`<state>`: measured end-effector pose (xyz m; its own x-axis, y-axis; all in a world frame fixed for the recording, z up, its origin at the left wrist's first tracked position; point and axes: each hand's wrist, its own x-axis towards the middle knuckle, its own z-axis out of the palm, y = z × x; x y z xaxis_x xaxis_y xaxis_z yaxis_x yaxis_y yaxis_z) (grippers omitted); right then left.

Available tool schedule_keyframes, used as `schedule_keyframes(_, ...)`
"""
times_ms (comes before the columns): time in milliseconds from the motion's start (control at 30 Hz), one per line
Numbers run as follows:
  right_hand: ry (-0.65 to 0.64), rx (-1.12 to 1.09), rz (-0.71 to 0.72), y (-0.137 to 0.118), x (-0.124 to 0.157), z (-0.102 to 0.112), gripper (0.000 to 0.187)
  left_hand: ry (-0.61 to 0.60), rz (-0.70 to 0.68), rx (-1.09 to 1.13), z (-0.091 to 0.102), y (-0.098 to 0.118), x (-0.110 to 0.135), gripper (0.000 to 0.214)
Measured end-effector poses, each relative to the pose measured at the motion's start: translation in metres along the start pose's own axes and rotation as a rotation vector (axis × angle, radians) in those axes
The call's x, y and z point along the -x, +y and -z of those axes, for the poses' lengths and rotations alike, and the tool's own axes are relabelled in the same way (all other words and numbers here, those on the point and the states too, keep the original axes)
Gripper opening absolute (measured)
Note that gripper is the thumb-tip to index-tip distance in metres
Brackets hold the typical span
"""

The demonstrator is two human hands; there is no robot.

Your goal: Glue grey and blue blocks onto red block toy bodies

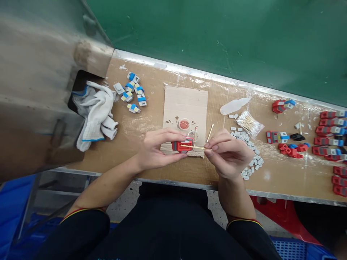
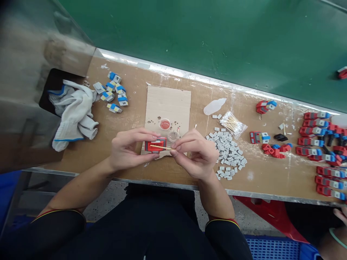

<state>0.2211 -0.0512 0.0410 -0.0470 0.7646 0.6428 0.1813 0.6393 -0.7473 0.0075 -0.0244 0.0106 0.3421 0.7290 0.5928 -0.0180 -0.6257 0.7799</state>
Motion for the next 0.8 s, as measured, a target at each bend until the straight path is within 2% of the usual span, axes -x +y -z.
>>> schedule_keyframes(333,-0.03,-0.05,-0.007,0.0011,0.0011,-0.0012,0.015,0.004,-0.01,-0.005,0.0004,0.0,0.0003,0.034)
schedule_keyframes(600,-0.069,-0.028,0.012,-0.0004,-0.0009,0.001,0.014,0.021,-0.011,-0.112,0.0039,0.0002,0.0015,0.03)
schedule_keyframes(800,-0.072,-0.034,-0.001,-0.0003,-0.0015,0.0041,0.021,0.045,-0.027,-0.167,0.0054,-0.0005,0.0024,0.027)
